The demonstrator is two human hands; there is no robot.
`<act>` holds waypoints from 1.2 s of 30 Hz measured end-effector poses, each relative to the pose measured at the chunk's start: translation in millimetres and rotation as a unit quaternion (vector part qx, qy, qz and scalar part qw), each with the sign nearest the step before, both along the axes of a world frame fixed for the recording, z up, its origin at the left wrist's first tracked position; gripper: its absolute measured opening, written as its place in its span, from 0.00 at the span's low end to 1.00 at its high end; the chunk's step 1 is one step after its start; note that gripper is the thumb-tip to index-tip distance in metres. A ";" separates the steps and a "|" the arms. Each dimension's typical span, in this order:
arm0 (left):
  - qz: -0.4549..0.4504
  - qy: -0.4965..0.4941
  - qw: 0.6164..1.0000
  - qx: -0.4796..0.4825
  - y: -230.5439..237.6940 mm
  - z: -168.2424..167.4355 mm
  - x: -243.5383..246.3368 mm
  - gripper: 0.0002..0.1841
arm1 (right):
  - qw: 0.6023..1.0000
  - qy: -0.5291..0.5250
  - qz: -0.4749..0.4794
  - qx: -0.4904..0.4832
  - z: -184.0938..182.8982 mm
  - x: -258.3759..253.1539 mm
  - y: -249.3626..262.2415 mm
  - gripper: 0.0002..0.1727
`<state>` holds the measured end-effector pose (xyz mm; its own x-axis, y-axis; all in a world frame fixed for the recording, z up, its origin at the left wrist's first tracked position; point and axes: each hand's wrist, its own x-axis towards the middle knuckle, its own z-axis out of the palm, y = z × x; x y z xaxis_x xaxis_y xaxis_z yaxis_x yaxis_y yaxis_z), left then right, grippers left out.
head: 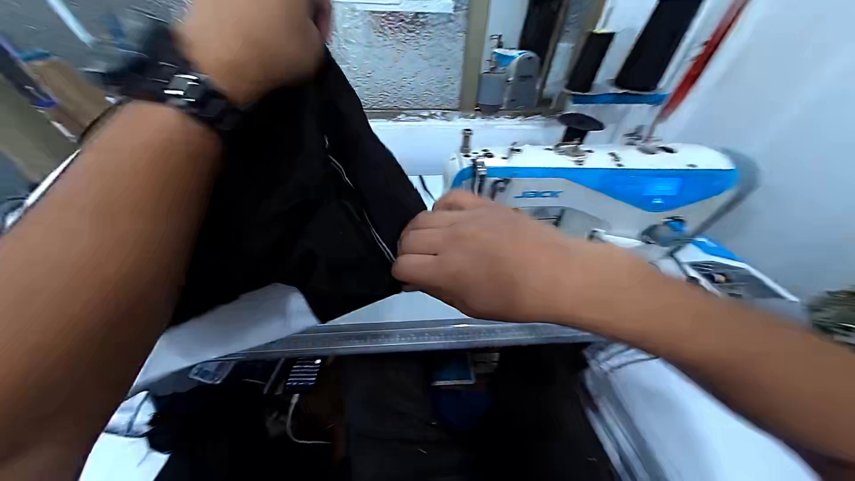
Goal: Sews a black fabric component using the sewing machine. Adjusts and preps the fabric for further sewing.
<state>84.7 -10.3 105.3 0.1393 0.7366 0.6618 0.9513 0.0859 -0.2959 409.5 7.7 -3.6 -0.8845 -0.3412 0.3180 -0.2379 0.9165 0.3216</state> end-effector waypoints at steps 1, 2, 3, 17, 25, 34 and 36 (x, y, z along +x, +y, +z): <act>0.042 -0.039 0.994 -0.089 8.4 -8.8 23.9 0.08 | 0.998 0.025 -0.009 -0.058 -35.1 -24.6 8.4 0.10; 0.080 -0.064 0.984 -0.145 22.7 -34.3 35.3 0.07 | 0.992 0.056 -0.032 -0.108 -73.7 -43.5 11.9 0.08; 0.096 -0.073 0.976 -0.182 39.5 -71.2 34.2 0.06 | 0.982 0.086 -0.066 -0.156 -112.8 -57.0 11.8 0.06; -0.309 -0.119 0.798 -0.504 102.0 -253.0 19.7 0.34 | 0.780 0.160 -0.477 -0.373 -221.4 -69.0 29.6 0.37; -0.391 -0.029 0.887 -0.246 2.9 -242.1 22.0 0.13 | 0.782 0.232 -0.428 -0.390 -229.1 -80.5 19.2 0.08; -0.329 -0.127 0.922 -0.161 -41.8 -282.3 26.3 0.04 | 0.788 0.314 -0.351 -0.397 -233.7 -76.9 16.6 0.05; -0.294 -0.130 0.934 -0.153 -37.0 -278.3 30.3 0.10 | 0.787 0.310 -0.341 -0.410 -232.6 -78.2 14.0 0.04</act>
